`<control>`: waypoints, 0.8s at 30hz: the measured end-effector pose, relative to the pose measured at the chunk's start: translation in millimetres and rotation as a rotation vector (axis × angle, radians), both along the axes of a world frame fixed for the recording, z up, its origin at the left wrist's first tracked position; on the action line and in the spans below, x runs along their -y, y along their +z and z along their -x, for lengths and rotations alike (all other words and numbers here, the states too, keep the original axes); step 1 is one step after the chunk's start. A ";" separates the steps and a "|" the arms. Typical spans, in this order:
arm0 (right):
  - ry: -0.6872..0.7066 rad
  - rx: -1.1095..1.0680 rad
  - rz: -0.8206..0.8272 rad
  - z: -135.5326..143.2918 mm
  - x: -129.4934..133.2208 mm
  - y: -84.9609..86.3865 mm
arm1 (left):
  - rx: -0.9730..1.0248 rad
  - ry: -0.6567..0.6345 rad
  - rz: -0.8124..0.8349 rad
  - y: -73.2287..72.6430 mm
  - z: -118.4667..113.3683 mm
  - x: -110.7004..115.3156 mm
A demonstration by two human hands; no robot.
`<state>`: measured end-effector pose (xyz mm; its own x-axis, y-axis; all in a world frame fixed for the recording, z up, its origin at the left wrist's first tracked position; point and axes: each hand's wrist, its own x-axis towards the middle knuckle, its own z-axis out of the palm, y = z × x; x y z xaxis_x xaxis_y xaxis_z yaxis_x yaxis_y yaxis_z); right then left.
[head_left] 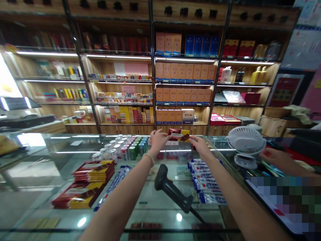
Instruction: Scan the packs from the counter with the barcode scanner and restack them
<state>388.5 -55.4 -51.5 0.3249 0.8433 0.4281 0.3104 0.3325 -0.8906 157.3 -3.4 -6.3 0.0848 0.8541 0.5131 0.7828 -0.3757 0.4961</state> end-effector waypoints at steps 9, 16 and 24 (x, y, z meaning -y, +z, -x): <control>0.102 -0.007 -0.006 62.1 18.8 -8.2 | 0.094 0.092 -0.099 -14.1 66.4 43.9; 0.113 0.016 -0.041 76.1 21.9 -21.3 | 0.086 0.100 -0.182 -35.8 78.4 55.4; 0.029 -0.002 -0.095 75.5 33.7 -21.5 | -0.109 0.072 -0.412 -33.9 75.9 72.4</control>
<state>313.0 -89.1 -73.0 0.3022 0.8081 0.5056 0.2978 0.4238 -0.8554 81.4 -75.8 -40.2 0.1050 0.5852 0.8041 0.8541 -0.4672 0.2285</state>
